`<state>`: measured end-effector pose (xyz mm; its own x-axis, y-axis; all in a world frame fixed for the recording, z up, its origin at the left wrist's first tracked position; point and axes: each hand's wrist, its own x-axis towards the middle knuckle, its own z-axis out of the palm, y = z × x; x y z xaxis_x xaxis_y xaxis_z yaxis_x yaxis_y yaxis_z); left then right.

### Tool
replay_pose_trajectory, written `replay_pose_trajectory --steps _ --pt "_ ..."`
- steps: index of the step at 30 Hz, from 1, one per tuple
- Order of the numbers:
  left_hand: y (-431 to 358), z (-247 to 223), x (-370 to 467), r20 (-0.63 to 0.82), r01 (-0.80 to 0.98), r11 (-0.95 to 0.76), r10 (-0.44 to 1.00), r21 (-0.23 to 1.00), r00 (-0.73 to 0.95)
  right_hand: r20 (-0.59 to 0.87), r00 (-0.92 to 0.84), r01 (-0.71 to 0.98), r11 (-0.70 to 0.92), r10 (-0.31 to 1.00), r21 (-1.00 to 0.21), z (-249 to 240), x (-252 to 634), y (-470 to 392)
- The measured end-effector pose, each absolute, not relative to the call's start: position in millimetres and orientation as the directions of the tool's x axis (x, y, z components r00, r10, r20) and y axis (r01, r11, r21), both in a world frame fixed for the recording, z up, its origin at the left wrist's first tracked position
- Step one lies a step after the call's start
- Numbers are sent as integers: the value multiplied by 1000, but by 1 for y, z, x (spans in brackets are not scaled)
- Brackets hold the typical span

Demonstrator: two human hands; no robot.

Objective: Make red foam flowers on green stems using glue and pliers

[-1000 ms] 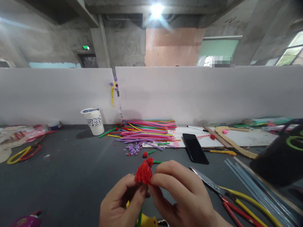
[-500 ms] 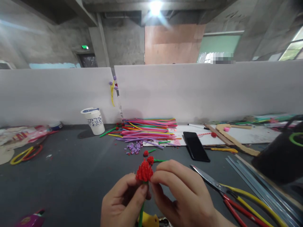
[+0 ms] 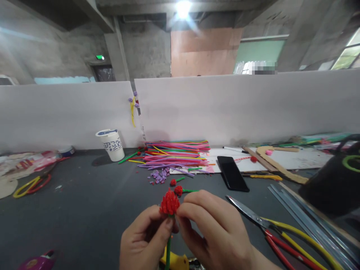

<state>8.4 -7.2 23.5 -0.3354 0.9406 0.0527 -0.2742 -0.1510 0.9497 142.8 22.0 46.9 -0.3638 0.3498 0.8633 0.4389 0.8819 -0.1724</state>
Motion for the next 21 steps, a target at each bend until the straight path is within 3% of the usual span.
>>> replay_pose_trajectory --steps 4,8,12,21 --pt "-2 19 2 -146 -460 40 969 887 -197 831 -332 363 874 446 -324 53 145 21" --pt "1 18 1 -201 -565 110 974 817 -102 826 -309 358 862 472 -359 55 144 26" --pt "1 19 2 -211 -557 147 976 818 -53 819 -329 371 862 471 -346 48 140 31" --pt "-3 22 7 -229 -486 137 964 863 -134 810 -320 398 845 492 -357 44 139 29"
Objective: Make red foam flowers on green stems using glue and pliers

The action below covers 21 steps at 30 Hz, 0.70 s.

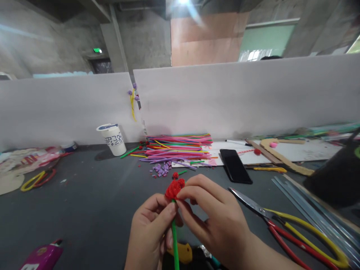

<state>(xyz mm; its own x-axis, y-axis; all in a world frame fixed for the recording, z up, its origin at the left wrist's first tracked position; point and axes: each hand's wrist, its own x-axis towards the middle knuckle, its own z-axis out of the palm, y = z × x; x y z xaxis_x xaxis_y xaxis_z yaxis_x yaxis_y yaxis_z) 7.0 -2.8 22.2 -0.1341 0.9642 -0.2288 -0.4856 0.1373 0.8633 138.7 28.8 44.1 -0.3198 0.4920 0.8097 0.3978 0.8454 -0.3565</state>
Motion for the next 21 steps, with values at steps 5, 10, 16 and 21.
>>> replay_pose_trajectory --steps 5,10,16,21 --pt "-4 24 7 -224 -492 133 966 860 -131 798 -339 406 843 498 -354 45 139 28" --pt "-3 21 2 -198 -504 137 978 853 -68 779 -393 412 851 488 -326 44 142 29" --pt "-2 21 2 -190 -525 116 978 843 -89 767 -435 413 862 471 -295 46 145 29" --pt "1 24 1 -227 -616 127 970 777 -87 664 -288 278 724 690 -631 55 147 28"
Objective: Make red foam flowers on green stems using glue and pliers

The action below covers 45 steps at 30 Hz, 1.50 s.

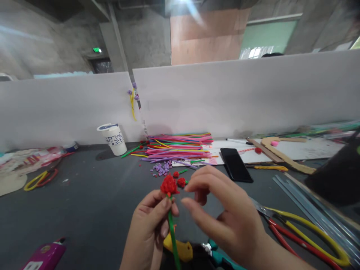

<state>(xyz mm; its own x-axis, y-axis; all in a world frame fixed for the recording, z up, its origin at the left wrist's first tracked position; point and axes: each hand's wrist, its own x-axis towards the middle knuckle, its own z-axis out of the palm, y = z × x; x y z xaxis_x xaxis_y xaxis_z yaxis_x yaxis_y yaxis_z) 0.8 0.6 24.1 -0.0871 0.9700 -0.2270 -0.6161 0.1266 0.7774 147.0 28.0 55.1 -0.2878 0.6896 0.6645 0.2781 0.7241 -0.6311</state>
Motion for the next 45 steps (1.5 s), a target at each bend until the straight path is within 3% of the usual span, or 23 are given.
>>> replay_pose_trajectory --steps 2,4,10,15,25,45 --pt "2 25 0 -238 -657 108 965 746 -111 418 -312 259 500 853 -826 56 144 30" --pt "4 24 -1 -238 -689 104 966 717 -102 198 -389 249 310 900 -918 54 139 32" --pt "5 21 -2 -149 -702 76 988 708 -44 6 -471 139 81 882 -987 43 127 33" --pt "4 26 -4 -140 -718 119 990 686 31 40 -442 121 103 896 -987 43 127 29" --pt "6 32 -8 -180 -711 179 981 680 74 170 -402 256 289 900 -923 42 129 28" --pt "4 25 -6 -191 -671 164 981 723 33 166 -401 385 330 901 -862 44 130 30"
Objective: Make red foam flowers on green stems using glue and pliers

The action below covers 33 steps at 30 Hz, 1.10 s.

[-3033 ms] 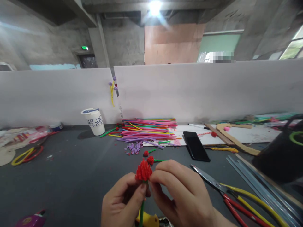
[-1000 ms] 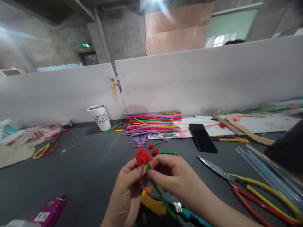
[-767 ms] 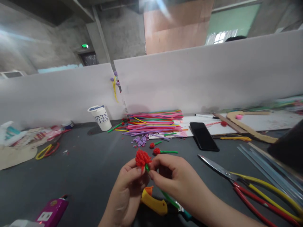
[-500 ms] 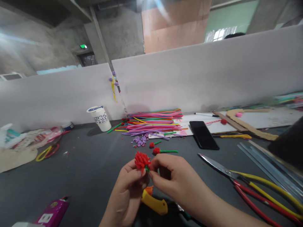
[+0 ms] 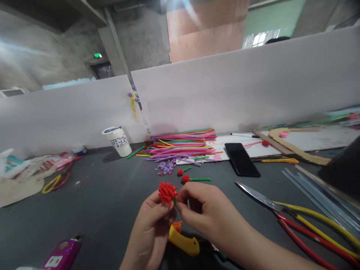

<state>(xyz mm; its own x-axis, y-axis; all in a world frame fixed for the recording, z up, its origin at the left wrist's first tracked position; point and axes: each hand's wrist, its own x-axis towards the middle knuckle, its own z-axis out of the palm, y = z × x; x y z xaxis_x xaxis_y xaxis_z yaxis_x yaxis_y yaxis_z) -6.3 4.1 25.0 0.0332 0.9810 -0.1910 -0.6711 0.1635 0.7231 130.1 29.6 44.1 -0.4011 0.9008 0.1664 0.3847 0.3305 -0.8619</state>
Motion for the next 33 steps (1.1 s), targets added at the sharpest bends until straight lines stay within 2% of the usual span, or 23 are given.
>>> replay_pose_trajectory --steps 10,16,19,21,23,29,33 --pt "4 25 -7 -188 -678 141 982 721 5 176 -404 387 342 898 -856 44 131 29" --pt "2 25 -9 -210 -613 133 976 779 -56 189 -419 348 349 888 -870 43 131 29" --pt "2 28 -13 -32 -488 -20 995 873 -98 229 -452 276 379 862 -883 47 134 32" --pt "2 30 -16 156 -306 -177 983 935 -93 263 -478 207 399 838 -894 52 138 34" --pt "0 33 -19 275 -156 -286 958 946 -86 285 -489 143 397 825 -906 57 142 36" --pt "-5 35 -20 398 -49 -410 904 911 -158 241 -520 26 297 819 -955 70 149 30" --pt "-5 34 -22 418 -25 -427 893 904 -167 160 -521 14 196 839 -980 72 149 26"
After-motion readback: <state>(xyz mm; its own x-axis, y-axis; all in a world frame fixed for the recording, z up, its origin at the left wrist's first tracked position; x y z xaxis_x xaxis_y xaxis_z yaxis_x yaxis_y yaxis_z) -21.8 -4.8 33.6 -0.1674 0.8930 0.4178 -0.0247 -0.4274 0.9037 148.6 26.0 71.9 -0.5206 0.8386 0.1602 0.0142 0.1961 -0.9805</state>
